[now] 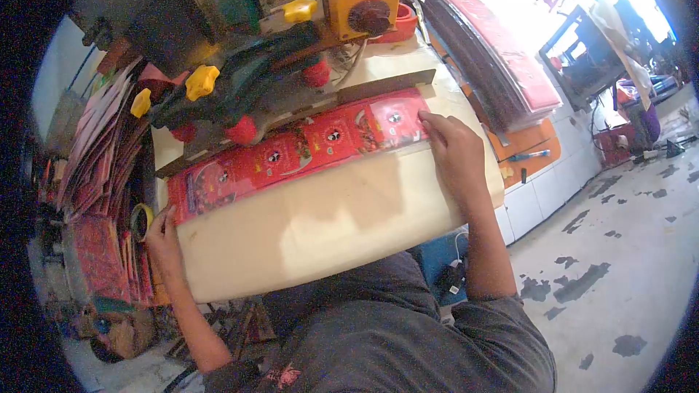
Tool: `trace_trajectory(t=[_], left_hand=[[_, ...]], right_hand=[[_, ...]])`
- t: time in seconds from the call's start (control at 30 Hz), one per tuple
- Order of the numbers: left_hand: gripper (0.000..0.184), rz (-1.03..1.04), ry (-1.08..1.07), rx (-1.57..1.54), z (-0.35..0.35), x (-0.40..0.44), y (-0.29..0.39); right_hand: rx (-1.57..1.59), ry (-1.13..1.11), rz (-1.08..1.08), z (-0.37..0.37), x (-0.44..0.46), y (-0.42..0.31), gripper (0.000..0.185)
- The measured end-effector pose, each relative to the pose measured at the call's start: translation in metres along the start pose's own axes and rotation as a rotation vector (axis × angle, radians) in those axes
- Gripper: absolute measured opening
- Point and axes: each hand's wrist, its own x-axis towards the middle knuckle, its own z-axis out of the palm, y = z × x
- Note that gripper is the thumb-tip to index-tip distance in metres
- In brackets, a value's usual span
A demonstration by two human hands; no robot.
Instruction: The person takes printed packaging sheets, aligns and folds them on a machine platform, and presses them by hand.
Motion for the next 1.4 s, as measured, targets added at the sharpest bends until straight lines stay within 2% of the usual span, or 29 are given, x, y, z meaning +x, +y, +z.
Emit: trace_trajectory(t=[0.2,0.83,1.4], left_hand=[[0.032,0.054,0.025,-0.031,0.002,0.001,-0.005],[0.032,0.017,-0.006,-0.01,-0.003,-0.003,0.014],[0.034,0.013,0.002,0.015,0.0,0.0,0.0]], right_hand=[[-0.004,0.011,-0.018,0.001,0.0,0.005,0.024],[0.032,0.03,-0.043,0.003,0.0,0.008,0.023],[-0.02,-0.016,-0.028,-0.001,0.0,0.007,0.024]])
